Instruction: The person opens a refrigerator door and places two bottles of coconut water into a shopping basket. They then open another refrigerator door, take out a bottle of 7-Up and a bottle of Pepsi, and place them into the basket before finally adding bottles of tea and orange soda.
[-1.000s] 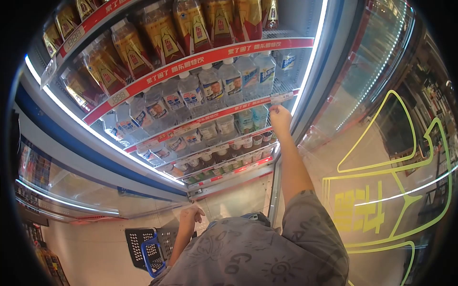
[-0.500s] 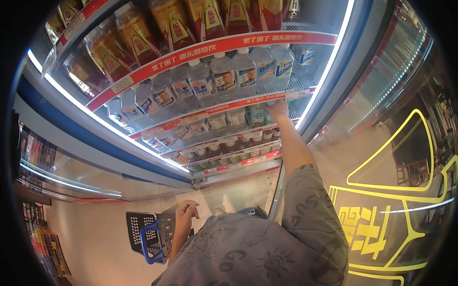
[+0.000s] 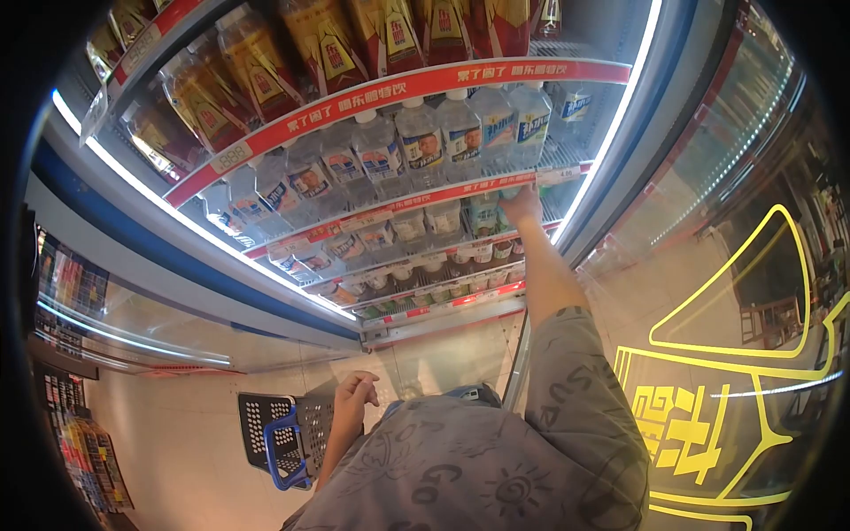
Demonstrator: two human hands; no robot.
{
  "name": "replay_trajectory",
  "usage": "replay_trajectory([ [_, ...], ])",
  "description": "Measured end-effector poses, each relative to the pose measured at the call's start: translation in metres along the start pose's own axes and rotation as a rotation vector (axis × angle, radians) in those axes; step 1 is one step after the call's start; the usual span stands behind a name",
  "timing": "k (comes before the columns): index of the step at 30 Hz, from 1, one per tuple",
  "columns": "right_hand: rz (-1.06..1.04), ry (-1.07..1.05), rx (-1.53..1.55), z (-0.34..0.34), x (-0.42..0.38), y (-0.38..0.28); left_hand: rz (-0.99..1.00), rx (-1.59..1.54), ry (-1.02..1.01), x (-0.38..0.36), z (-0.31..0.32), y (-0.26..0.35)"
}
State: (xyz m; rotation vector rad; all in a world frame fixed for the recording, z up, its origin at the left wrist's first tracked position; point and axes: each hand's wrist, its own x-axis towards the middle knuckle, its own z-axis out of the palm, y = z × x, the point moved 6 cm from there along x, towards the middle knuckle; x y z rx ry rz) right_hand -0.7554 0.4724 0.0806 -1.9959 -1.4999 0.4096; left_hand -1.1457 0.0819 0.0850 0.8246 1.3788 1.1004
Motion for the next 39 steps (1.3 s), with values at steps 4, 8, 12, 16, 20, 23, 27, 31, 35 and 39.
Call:
replay_trajectory([
  [4, 0.015, 0.032, -0.015, 0.001, 0.0, 0.002, -0.017, -0.011, -0.021, -0.001, 0.001, -0.003],
  [8, 0.047, 0.0, -0.04, -0.003, -0.003, -0.004, -0.04, 0.008, -0.025, -0.003, -0.001, -0.006],
  [12, 0.039, 0.009, -0.029, -0.001, -0.001, -0.004, -0.038, 0.037, -0.033, -0.004, -0.004, -0.008],
  [16, 0.043, 0.037, -0.004, -0.006, -0.006, -0.006, -0.052, 0.027, -0.035, -0.008, -0.003, -0.006],
  [20, 0.095, 0.025, 0.019, -0.012, -0.014, -0.01, -0.054, 0.034, -0.032, -0.011, -0.005, -0.008],
  [23, 0.08, 0.084, 0.061, -0.015, -0.026, -0.011, -0.047, 0.018, -0.033, -0.013, -0.005, -0.007],
  [27, 0.035, 0.227, 0.14, -0.01, -0.052, -0.004, -0.022, -0.014, -0.04, -0.017, -0.004, -0.006],
  [31, 0.05, 0.378, 0.372, -0.008, -0.091, 0.016, -0.011, -0.032, -0.06, -0.015, -0.009, -0.015],
  [35, 0.067, 0.571, 0.623, -0.029, -0.147, 0.007, -0.039, -0.103, -0.085, -0.008, -0.013, -0.019],
  [39, 0.036, 0.393, 1.051, -0.042, -0.194, 0.0, -0.061, -0.084, -0.143, -0.001, -0.009, -0.016],
])
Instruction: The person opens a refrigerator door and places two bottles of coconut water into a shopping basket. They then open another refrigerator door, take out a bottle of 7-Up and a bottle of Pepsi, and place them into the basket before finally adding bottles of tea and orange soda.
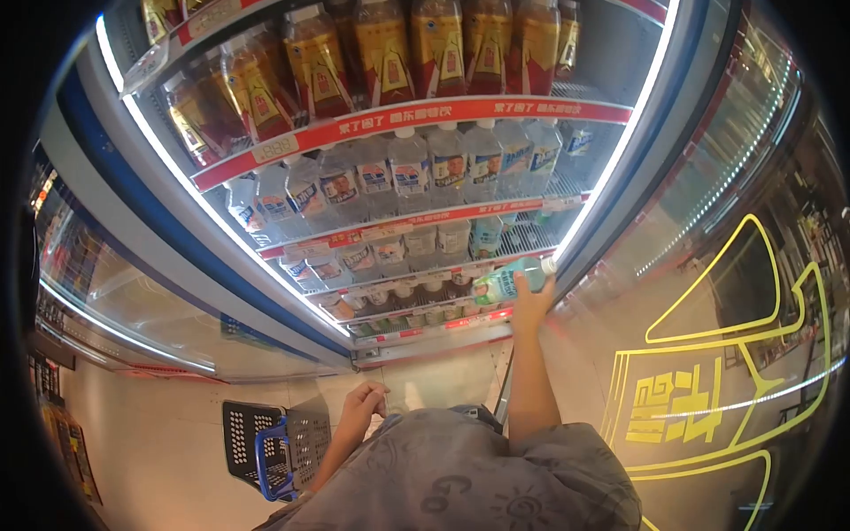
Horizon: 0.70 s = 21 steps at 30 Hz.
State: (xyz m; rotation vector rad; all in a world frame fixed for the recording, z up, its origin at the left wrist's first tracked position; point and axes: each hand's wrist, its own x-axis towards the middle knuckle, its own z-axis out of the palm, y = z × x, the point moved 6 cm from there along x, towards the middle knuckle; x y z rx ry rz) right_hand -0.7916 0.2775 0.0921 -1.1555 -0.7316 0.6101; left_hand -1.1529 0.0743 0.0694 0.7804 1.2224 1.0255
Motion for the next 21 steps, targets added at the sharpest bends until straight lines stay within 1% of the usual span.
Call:
replay_trajectory([
  [1, 0.083, -0.038, 0.142, -0.001, -0.008, 0.003, 0.015, 0.068, -0.021, 0.003, 0.002, 0.005],
  [2, 0.16, -0.073, 0.288, 0.001, -0.015, 0.003, 0.005, 0.068, -0.046, 0.006, 0.004, 0.005],
  [5, 0.535, -0.21, 0.74, 0.024, -0.048, -0.003, 0.017, 0.082, -0.106, 0.02, 0.013, 0.015],
  [8, 0.567, -0.373, 0.769, 0.047, -0.077, -0.053, 0.057, 0.123, -0.173, 0.03, 0.022, 0.024],
  [10, 0.635, -0.431, 0.835, 0.058, -0.092, -0.065, 0.08, 0.139, -0.211, 0.033, 0.03, 0.031],
  [11, 0.671, -0.464, 0.867, 0.062, -0.098, -0.067, 0.088, 0.142, -0.224, 0.034, 0.034, 0.034],
  [14, 0.613, -0.564, 0.878, 0.075, -0.105, -0.071, 0.079, 0.08, -0.25, 0.031, 0.042, 0.035],
  [18, 0.678, -0.716, 1.027, 0.092, -0.119, -0.075, 0.062, -0.022, -0.275, 0.023, 0.047, 0.035],
  [21, 0.656, -0.836, 1.02, 0.1, -0.132, -0.078, 0.07, -0.07, -0.298, 0.018, 0.049, 0.034],
])
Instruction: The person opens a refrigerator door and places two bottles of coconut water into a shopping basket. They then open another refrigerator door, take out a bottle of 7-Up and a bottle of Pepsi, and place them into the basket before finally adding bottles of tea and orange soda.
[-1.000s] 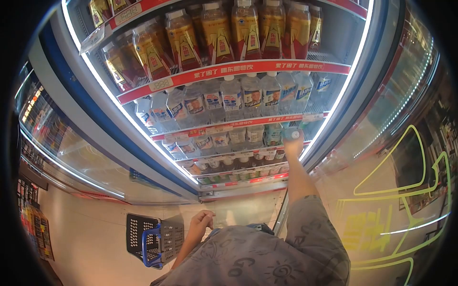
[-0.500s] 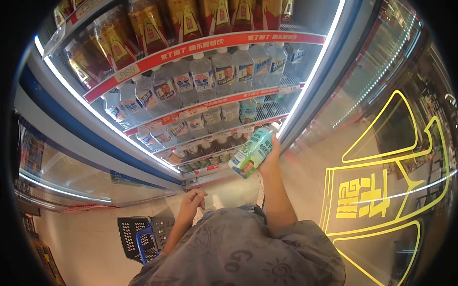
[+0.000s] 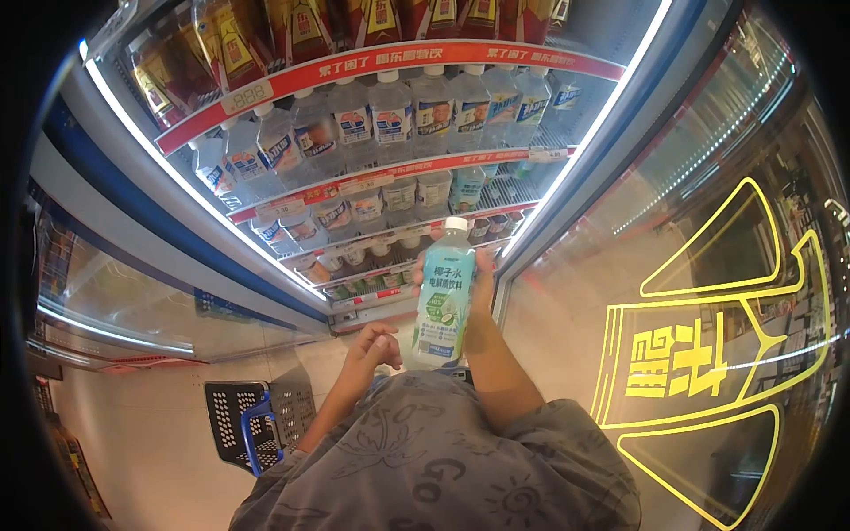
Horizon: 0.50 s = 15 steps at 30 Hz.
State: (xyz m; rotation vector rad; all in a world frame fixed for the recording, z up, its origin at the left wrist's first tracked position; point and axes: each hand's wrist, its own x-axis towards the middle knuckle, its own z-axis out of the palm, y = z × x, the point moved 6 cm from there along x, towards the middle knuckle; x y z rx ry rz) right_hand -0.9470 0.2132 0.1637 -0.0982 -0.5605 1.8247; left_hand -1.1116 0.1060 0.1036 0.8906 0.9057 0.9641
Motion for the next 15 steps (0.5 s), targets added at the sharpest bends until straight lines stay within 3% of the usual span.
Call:
replay_trajectory([
  [3, 0.082, 0.113, -0.144, 0.009, -0.008, 0.016, 0.113, -0.089, -0.044, -0.002, 0.011, 0.011],
  [4, 0.144, 0.083, -0.067, 0.015, -0.008, 0.024, 0.173, -0.029, -0.039, -0.001, 0.012, 0.012],
  [6, 0.265, 0.129, -0.318, 0.012, -0.01, 0.038, 0.293, 0.092, -0.031, 0.002, 0.014, 0.012],
  [9, 0.308, 0.183, -0.771, 0.016, -0.013, 0.06, -0.079, 0.038, 0.038, -0.005, 0.004, -0.012],
  [10, 0.297, 0.198, -0.934, 0.018, -0.014, 0.066, -0.012, 0.026, 0.1, -0.006, -0.002, -0.014],
  [12, 0.276, 0.152, -0.924, 0.023, -0.018, 0.076, 0.119, 0.004, 0.223, -0.007, -0.013, -0.011],
  [15, 0.304, 0.123, -0.841, 0.02, -0.019, 0.081, -0.079, -0.136, 0.198, -0.024, -0.021, -0.005],
])
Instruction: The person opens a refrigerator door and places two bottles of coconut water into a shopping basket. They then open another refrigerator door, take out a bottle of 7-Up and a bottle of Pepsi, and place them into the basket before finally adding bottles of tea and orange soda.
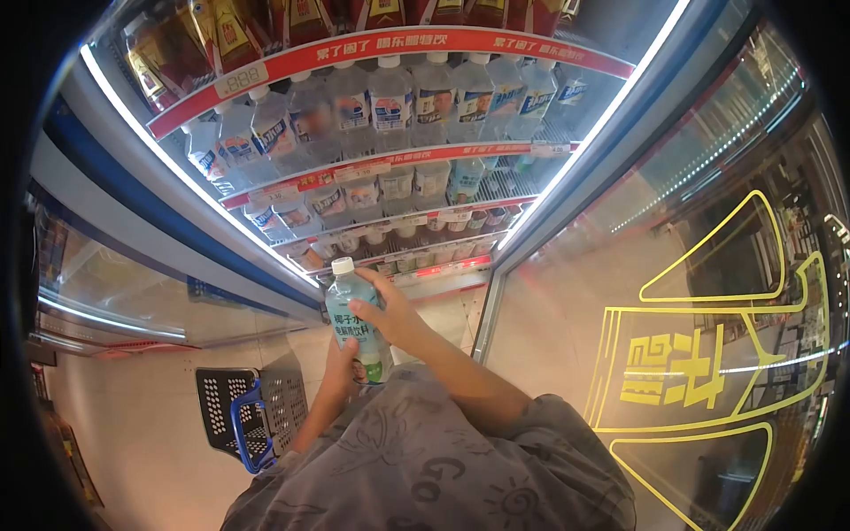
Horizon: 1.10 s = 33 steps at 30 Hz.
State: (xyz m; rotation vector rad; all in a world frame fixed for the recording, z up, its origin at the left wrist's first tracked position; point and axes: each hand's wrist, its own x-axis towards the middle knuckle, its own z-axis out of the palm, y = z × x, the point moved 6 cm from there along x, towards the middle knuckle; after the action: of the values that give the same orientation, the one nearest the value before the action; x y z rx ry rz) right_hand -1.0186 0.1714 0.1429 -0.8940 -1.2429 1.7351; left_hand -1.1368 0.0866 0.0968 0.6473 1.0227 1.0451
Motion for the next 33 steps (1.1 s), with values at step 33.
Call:
replay_trajectory([
  [33, -0.024, 0.891, -1.013, -0.299, 0.198, -0.029, 0.063, -0.575, 0.31, -0.028, -0.059, -0.044],
])
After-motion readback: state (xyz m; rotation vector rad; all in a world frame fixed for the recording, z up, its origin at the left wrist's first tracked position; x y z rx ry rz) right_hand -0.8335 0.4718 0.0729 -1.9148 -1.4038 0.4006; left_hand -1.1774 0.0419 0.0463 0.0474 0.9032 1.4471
